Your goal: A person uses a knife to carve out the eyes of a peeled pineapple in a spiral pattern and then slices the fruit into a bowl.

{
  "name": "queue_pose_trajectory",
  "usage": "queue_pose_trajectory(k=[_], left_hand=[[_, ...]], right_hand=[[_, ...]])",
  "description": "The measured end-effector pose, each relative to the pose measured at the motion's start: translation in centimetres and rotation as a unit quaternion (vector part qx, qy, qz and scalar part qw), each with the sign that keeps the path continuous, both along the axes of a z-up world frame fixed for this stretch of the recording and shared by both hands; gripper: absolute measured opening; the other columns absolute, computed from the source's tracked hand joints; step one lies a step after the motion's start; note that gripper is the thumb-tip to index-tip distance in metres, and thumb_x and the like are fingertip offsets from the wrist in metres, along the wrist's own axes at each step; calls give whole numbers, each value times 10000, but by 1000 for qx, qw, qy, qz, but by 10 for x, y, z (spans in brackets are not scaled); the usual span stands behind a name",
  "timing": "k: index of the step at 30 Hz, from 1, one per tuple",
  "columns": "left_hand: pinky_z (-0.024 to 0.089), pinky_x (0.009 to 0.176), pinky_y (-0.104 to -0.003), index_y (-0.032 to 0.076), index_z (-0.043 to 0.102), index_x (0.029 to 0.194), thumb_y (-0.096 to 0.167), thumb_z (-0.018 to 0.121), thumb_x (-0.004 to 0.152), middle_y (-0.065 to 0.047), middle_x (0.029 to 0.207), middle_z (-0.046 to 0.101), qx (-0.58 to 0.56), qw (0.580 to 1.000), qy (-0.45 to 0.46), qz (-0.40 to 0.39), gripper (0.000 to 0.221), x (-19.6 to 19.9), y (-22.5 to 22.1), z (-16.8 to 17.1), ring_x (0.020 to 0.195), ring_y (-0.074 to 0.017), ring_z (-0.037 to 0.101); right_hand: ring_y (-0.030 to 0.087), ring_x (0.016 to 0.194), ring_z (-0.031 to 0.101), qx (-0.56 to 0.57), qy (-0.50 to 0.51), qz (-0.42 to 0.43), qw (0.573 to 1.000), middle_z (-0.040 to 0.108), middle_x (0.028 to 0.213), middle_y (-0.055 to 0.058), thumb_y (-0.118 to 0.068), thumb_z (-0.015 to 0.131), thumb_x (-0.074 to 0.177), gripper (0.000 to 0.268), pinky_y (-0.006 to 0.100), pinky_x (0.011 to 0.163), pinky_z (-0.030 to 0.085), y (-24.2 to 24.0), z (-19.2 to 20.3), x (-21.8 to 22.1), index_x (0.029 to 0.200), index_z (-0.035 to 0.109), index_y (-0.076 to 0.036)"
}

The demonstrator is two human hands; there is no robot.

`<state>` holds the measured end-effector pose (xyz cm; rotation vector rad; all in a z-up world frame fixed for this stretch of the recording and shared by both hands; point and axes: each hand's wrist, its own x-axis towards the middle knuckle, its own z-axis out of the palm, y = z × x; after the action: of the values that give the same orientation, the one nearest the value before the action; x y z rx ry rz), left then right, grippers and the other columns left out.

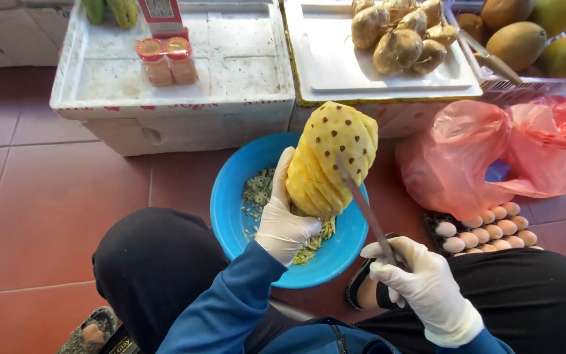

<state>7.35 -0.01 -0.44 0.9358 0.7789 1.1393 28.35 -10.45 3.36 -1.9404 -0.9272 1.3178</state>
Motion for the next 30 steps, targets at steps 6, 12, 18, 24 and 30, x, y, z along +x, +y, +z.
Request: queue_pose_trajectory(k=[6,12,18,24,30], left_hand=[[503,1122,-403,293,155,1609,-163,750,629,-51,1621,320,-108,991,73,11,1233,-7,11,-14,1493,-281,425],[520,1108,-383,334,195,1605,-215,702,571,-24,1594,412,-169,968,184,12,1275,-24,14,0,1450,-290,496],[445,1171,-405,353,183,1608,-257,670,618,5,1634,332,-225,964,139,22,1260,-25,16,-6,1513,-266,390],[477,1155,-390,361,208,1601,-230,725,597,8,1614,380,-223,952,207,19,1275,-32,14,1,1497,-266,423],[437,1169,-401,347,169,1614,-240,718,597,8,1657,310,-194,952,236,8,1296,-34,9,6,1524,-290,369]], right_hand=[[187,438,543,-78,-140,73,984,837,838,18,-361,790,774,343,284,512,517,18,-14,-10,1011,790,-113],[80,941,790,-102,-196,138,966,878,964,-75,-489,760,737,428,239,935,537,29,-25,-12,1054,816,-208],[76,876,752,-90,-204,169,960,857,917,-73,-537,749,728,477,242,894,544,28,-40,-10,1087,789,-224],[78,842,732,-72,-198,184,960,842,874,-78,-577,723,722,484,241,859,536,27,-45,-9,1047,818,-231],[108,726,677,-124,-235,183,946,746,738,-56,-650,686,716,498,262,779,518,32,-37,-21,982,783,-241]])
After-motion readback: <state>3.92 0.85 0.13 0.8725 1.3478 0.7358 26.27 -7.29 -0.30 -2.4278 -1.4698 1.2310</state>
